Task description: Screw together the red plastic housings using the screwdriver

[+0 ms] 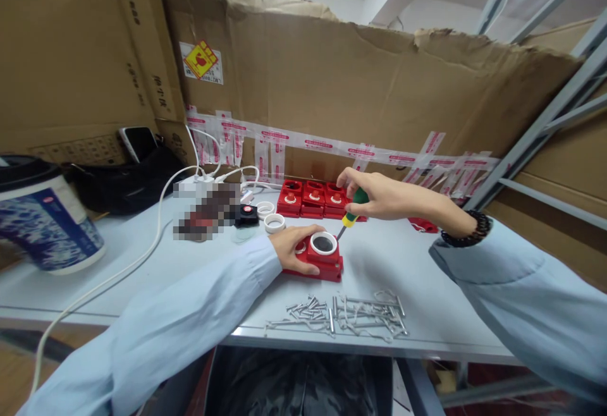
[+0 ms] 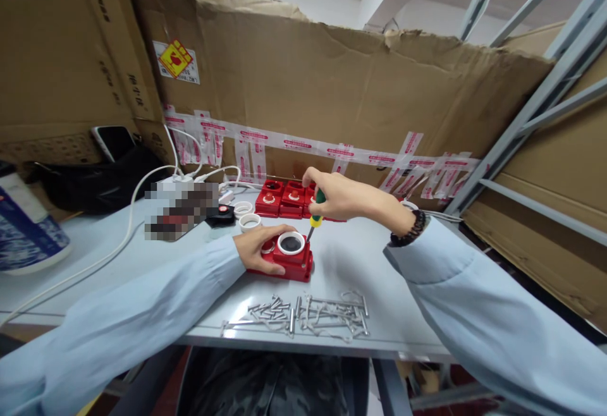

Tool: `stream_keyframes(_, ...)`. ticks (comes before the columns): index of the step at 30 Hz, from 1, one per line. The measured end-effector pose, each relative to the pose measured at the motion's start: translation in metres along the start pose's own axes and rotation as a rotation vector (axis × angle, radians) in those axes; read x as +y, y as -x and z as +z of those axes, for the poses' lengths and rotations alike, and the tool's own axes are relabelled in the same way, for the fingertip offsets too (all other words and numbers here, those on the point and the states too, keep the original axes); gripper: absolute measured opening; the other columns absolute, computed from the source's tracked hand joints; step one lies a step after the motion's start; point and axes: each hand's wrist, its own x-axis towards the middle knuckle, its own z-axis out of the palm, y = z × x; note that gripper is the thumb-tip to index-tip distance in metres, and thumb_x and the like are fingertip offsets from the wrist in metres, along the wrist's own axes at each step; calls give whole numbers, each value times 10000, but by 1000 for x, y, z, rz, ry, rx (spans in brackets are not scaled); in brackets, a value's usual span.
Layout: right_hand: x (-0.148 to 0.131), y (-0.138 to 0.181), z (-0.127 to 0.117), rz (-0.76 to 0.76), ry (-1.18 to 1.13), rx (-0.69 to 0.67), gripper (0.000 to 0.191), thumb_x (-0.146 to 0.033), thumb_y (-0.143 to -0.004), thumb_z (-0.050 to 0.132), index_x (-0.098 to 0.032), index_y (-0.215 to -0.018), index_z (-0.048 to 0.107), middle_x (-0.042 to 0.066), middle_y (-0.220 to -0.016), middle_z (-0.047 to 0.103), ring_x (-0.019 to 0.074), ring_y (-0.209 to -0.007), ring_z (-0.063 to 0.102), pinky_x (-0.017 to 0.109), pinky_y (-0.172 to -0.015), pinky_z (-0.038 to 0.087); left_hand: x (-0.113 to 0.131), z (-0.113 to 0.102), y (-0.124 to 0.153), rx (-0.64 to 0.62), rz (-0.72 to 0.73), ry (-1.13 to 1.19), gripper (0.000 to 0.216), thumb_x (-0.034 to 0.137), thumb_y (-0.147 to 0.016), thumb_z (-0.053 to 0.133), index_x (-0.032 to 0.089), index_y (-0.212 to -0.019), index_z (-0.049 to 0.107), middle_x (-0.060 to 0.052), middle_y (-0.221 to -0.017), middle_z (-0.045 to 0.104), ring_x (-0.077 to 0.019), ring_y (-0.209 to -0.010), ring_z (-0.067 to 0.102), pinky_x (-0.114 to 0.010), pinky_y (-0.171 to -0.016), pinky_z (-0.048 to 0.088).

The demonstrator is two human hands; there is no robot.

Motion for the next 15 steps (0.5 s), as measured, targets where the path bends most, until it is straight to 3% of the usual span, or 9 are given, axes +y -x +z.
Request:
stream_keyframes(2, 0, 0, 3, 76, 70, 68, 273, -370, -820, 486, -177, -1012, 461, 71, -841, 620, 173, -666, 556, 296, -592, 413, 0, 0, 0, -5, 8, 8, 718, 477, -605, 724, 190, -1207, 455, -62, -1102, 625, -237, -968, 607, -311, -872, 440)
stream_keyframes(5, 2, -2, 5, 38, 30, 125, 264, -298, -810, 494, -184, -1041, 432, 71, -892, 612, 176, -733, 560, 295, -633, 421, -1, 0, 0, -6, 24, 15, 708, 470, -608, 724, 187, -1202, 459, -61, -1103, 619, -232, -970, 603, -304, -867, 440)
stream_keyframes(10, 4, 1, -1, -41, -69, 24, 400, -218, -704, 598, -206, -1062, 418, 70, -1032, 576, 169, -835, 569, 268, -667, 441, 0, 0, 0, -12, 14, 12, 711, 463, -610, 726, 193, -1209, 452, -58, -1121, 613, -235, -986, 596, -304, -869, 435)
stream_keyframes(12, 2, 2, -2, -25, -58, -2, 360, -264, -721, 602, -206, -1033, 433, 67, -1013, 586, 163, -789, 575, 270, -651, 440, 1, -1, 0, -12, 10, 10, 714, 462, -611, 726, 192, -1212, 452, -60, -1123, 615, -235, -983, 597, -306, -876, 433)
stream_keyframes(15, -1, 0, 2, 48, -13, 64, 345, -392, -794, 533, -192, -1056, 429, 69, -918, 607, 182, -759, 570, 299, -650, 436, 3, -1, 0, -13, 14, 24, 708, 460, -611, 726, 188, -1207, 456, -62, -1121, 617, -234, -984, 599, -307, -883, 432)
